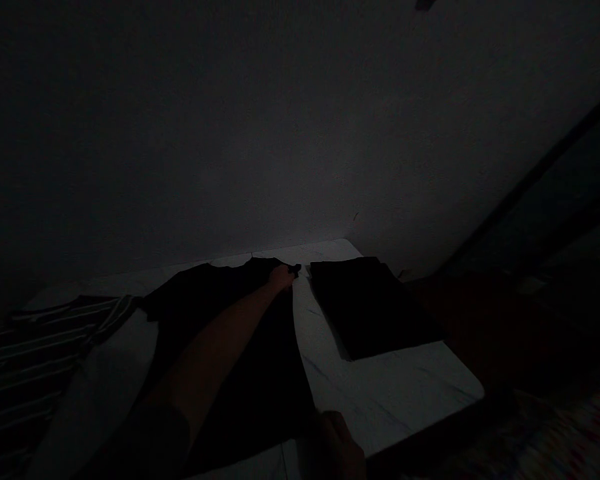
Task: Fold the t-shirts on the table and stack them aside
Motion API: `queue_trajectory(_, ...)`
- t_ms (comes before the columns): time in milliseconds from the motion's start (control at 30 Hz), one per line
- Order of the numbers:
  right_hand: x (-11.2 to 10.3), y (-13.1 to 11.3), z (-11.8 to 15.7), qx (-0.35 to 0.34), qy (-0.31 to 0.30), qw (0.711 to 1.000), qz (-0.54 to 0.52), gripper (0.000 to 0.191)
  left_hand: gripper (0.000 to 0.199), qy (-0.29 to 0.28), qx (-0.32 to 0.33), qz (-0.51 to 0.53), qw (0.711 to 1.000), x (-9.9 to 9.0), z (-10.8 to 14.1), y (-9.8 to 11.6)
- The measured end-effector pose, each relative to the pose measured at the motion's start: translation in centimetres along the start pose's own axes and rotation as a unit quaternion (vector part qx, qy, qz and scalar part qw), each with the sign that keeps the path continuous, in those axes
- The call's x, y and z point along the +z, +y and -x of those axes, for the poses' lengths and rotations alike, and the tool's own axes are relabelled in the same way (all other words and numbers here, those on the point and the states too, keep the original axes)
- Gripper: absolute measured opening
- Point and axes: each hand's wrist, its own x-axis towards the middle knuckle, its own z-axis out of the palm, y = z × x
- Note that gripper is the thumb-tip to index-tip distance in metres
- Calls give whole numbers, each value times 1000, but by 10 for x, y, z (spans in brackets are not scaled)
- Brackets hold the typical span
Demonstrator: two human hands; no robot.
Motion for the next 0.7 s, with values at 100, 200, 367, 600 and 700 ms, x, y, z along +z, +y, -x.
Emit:
queue_trajectory(100, -5, 4, -5, 20, -17, 999, 41, 44, 28, 10, 4, 18, 1000, 1, 4, 4)
queue_trajectory(200, -10, 4, -12, 41, -43, 996, 72, 34, 28, 25, 24, 34, 999, -2, 13, 8)
queue_trajectory(367, -26, -4, -20, 56, -89, 989, 103, 28, 42, 38, 86, 65, 993, -20, 75, -20)
queue_trajectory(600, -36, -6, -23, 4, -68, 991, 111, 52, 27, 0, 153, 7, 988, -46, 284, -153)
queue_trajectory(700, -33, 6, -25, -91, -39, 991, 92, 58, 33, 30, 102, -10, 994, -41, 361, -205)
